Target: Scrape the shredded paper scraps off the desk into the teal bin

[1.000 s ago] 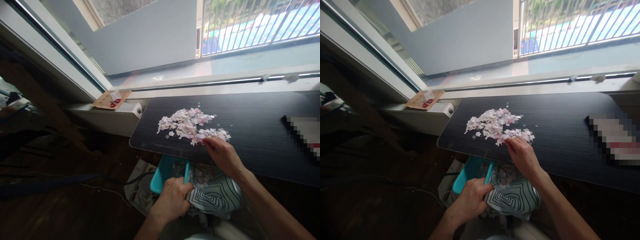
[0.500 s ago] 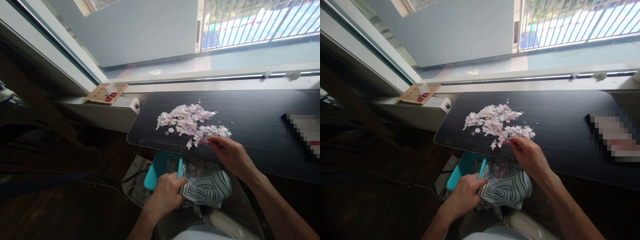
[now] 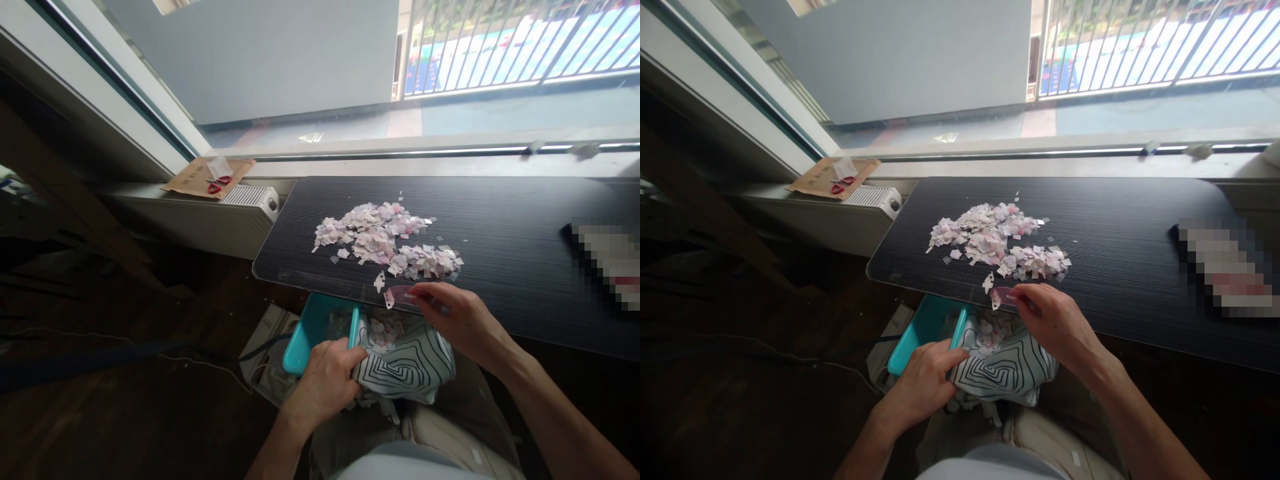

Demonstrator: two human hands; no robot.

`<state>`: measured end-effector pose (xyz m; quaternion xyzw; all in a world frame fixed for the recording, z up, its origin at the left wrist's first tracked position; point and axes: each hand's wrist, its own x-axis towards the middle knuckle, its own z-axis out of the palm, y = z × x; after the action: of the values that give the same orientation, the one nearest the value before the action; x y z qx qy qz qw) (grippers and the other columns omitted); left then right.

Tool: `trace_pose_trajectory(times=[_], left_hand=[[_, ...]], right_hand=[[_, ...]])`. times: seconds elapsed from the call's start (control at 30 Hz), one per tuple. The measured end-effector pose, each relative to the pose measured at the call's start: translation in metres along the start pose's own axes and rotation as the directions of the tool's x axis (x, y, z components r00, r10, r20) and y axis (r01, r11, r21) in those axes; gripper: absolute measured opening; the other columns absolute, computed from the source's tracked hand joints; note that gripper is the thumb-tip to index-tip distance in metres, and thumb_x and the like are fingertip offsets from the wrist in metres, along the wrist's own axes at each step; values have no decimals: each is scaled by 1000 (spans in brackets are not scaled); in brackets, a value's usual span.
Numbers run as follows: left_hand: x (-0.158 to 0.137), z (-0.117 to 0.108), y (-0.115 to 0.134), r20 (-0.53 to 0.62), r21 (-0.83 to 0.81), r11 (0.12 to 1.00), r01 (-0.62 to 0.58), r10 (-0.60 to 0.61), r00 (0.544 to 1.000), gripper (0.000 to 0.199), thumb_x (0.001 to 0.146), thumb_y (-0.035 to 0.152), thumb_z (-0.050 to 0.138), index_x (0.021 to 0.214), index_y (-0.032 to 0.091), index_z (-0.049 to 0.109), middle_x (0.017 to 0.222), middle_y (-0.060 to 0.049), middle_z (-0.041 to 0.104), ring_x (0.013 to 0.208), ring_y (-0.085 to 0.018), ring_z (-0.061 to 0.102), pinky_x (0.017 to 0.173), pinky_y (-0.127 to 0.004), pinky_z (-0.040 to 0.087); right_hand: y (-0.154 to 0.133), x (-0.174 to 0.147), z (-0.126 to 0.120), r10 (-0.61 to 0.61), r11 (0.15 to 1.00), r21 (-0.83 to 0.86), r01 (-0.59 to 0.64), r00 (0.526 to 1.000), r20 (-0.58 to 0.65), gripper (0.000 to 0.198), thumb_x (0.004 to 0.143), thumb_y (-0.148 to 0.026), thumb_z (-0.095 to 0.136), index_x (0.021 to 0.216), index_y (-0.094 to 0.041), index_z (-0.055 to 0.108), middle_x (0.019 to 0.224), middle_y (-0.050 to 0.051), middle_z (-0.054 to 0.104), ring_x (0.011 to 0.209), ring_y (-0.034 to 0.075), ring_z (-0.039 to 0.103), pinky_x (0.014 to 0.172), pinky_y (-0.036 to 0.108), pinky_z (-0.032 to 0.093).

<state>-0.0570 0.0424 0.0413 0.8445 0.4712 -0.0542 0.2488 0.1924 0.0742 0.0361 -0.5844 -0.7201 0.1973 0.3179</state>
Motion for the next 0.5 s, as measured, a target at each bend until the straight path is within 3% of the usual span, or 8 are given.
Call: trace_pose_trajectory(times=[0.17,0.37,0.5], left_hand=[[0,-1,-1,12,17,1000,-2,2,1000,15,78,14,53,83,23,63,76,-1,58,74,-20,57,64,-28,36],[0,-1,-1,-2,0,1000,-17,17,1000,12,79,14,53,81,23,62,75,-1,58,74,-20,57,64,-27,36],[0,-2,-1,-8,11,1000,-12,12,1000,12,78,13,54,79,22,61,74,-1,57,72,-20,57,62,-27,35]], right_hand=[[3,0,-3,32,999,3,-32,991,-127,18,85,-29,55,95,-20,67,85,3,71,67,14,64,63,26,51],[7,4,-2,44,996,-69,-54,988,-147,20,85,-29,53,94,-20,68,85,5,71,68,16,65,65,29,52],[6,3,-1,55,998,15,-53,984,-167,19,84,-31,56,95,-20,67,86,4,71,70,15,65,64,26,52]])
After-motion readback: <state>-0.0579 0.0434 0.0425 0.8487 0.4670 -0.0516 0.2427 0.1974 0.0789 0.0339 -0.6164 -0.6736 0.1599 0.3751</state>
